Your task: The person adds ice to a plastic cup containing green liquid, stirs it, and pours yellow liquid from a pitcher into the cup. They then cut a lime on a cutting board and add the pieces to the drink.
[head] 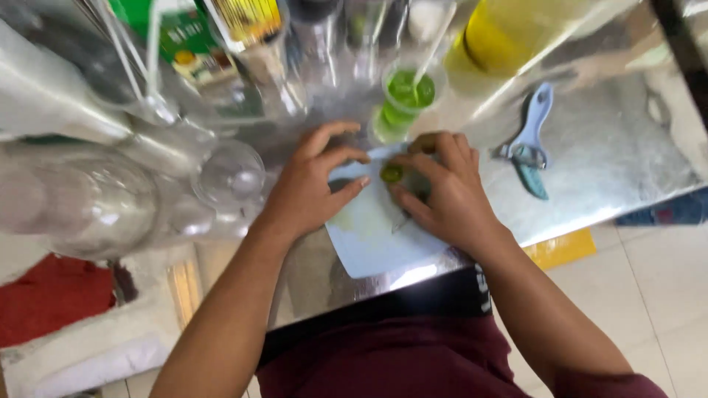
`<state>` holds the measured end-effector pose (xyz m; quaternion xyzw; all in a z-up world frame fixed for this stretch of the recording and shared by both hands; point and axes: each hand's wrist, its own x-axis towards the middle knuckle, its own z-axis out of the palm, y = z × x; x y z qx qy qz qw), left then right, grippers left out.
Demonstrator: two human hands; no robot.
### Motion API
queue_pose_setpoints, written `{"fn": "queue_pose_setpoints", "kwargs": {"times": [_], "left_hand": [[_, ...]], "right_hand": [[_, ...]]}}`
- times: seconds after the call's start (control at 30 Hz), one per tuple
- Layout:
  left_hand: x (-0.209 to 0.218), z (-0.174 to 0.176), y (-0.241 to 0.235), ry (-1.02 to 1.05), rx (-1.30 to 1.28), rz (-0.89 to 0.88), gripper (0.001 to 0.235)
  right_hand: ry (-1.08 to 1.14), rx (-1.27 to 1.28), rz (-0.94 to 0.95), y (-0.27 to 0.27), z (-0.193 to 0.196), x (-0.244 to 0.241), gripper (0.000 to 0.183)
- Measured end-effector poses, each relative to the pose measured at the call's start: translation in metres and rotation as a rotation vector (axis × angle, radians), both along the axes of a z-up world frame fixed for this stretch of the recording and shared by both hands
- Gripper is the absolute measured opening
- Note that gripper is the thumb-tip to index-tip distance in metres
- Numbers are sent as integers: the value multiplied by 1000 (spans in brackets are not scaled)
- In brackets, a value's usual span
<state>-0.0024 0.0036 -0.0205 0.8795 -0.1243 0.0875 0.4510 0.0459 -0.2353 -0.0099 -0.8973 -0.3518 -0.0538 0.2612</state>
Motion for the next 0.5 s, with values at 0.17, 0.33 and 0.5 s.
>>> {"fn": "queue_pose_setpoints", "kwargs": {"times": [0.17,0.33,0.5], "left_hand": [[-1,9,3,-109,33,-111,25],[0,8,2,-172,75,-189,28],[1,-3,-5,-278,144,-196,21]], "right_hand": [[-29,44,61,8,5,-9,24],[-17,-74,152,-25,27,7,43],[-103,-301,113,-50,30,8,38]]}}
